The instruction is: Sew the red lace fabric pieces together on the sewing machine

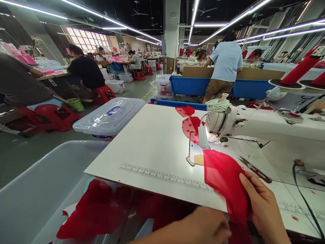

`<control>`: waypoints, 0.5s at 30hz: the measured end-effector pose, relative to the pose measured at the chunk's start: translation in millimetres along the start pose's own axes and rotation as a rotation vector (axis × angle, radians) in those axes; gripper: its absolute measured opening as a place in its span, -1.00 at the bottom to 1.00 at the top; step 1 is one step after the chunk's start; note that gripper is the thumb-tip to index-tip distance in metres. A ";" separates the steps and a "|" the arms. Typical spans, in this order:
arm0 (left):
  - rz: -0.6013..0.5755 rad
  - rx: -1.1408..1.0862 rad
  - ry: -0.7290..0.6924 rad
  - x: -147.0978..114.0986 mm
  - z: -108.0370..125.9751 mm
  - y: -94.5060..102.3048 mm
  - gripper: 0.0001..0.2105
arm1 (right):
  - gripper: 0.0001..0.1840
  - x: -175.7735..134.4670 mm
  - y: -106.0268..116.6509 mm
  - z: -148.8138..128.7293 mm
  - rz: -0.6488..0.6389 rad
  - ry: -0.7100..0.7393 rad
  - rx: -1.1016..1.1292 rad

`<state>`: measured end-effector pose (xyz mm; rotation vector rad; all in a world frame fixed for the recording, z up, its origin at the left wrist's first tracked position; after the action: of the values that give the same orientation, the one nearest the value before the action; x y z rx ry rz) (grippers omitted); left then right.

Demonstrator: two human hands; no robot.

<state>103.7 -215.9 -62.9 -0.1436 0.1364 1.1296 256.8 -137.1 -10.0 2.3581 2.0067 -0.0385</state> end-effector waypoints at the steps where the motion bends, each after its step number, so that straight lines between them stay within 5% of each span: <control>1: 0.000 -0.084 0.061 1.2 16.2 12.6 -0.57 | -0.62 -3.5 -1.0 -0.4 -0.025 0.089 -0.103; 5: 0.211 -0.209 0.142 15.3 67.2 58.7 -0.37 | -0.77 -22.4 -23.1 -4.2 -0.271 0.612 -0.398; 8: 0.271 -0.143 0.136 27.4 73.2 73.3 -0.41 | -0.79 -31.3 -38.7 -2.7 -0.396 0.846 -0.476; 12: 0.312 -0.113 0.133 32.4 61.7 79.6 -0.56 | -0.79 -25.6 -33.2 8.8 -0.455 0.807 -0.512; 15: 0.304 -0.202 0.108 31.1 64.4 80.7 -0.61 | -0.69 -18.0 -16.7 14.5 -0.209 0.585 -0.444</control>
<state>45.9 -142.6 -8.9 -0.3733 0.1429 1.4391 237.5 -152.9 -24.0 2.0085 2.1619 1.0804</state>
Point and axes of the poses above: each hand's wrist, its own x-axis towards the middle knuckle, its own y-axis out of the back of the hand, z = x × y, the point moved 2 cm from there along x, towards the middle knuckle, and after that the axes turned 2 degrees about -x, right-handed, at the moved point
